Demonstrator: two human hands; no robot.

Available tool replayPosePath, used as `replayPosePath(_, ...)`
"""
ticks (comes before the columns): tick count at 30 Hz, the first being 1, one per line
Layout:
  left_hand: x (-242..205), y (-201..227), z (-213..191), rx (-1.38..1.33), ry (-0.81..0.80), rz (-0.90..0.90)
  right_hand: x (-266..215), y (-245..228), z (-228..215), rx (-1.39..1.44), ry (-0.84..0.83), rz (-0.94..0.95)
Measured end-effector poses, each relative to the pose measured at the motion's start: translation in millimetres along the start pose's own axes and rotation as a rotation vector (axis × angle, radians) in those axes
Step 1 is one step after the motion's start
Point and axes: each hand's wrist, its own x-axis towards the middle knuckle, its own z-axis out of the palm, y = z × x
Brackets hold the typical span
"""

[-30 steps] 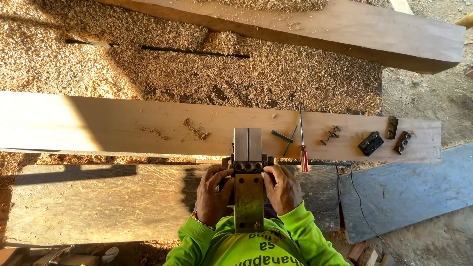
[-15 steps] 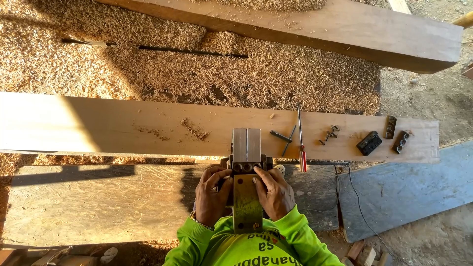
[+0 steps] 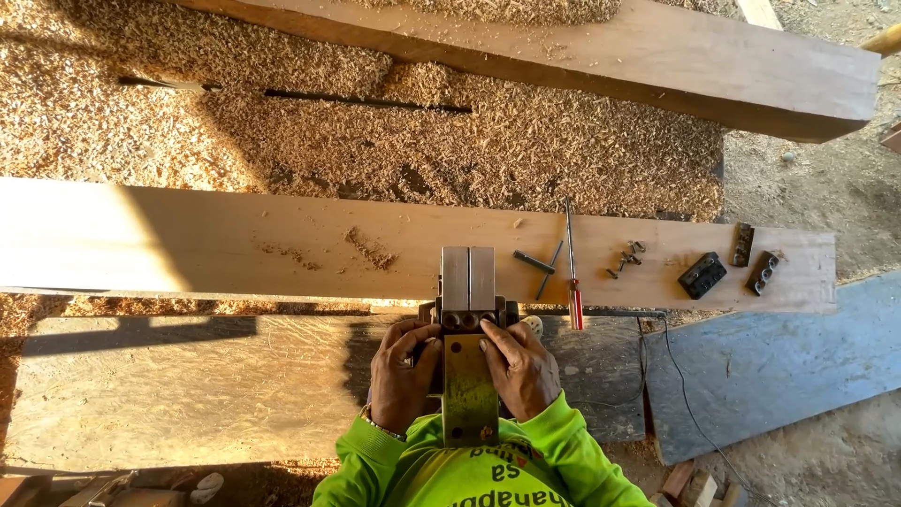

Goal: Assembling and adjusting the components of a hand-held woodworking planer using a screwdriver.

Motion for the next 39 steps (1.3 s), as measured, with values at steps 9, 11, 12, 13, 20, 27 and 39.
replayPosePath(9, 0, -6, 3, -0.004, 0.016, 0.021, 0, 4, 1, -0.011, -0.015, -0.016)
replayPosePath(11, 0, -2, 0, 0.003, 0.017, 0.024, 2, -1, -1, 0.006, -0.019, 0.008)
replayPosePath(12, 0, 0, -1, 0.011, 0.018, 0.026, 2, -3, -3, 0.023, -0.023, 0.032)
replayPosePath(13, -2, -3, -2, 0.004, 0.014, 0.029, 2, -5, -2, 0.014, -0.02, 0.034)
replayPosePath(20, 4, -8, 1, -0.164, 0.008, -0.083, 3, 28, -19, 0.139, 0.156, -0.002)
replayPosePath(27, 18, -44, 7, -0.484, -0.096, -0.198, 17, 194, -26, 0.196, 0.497, 0.456)
replayPosePath(39, 42, -21, 2, -0.42, -0.258, -0.287, 42, 229, -32, -0.041, 0.521, 0.693)
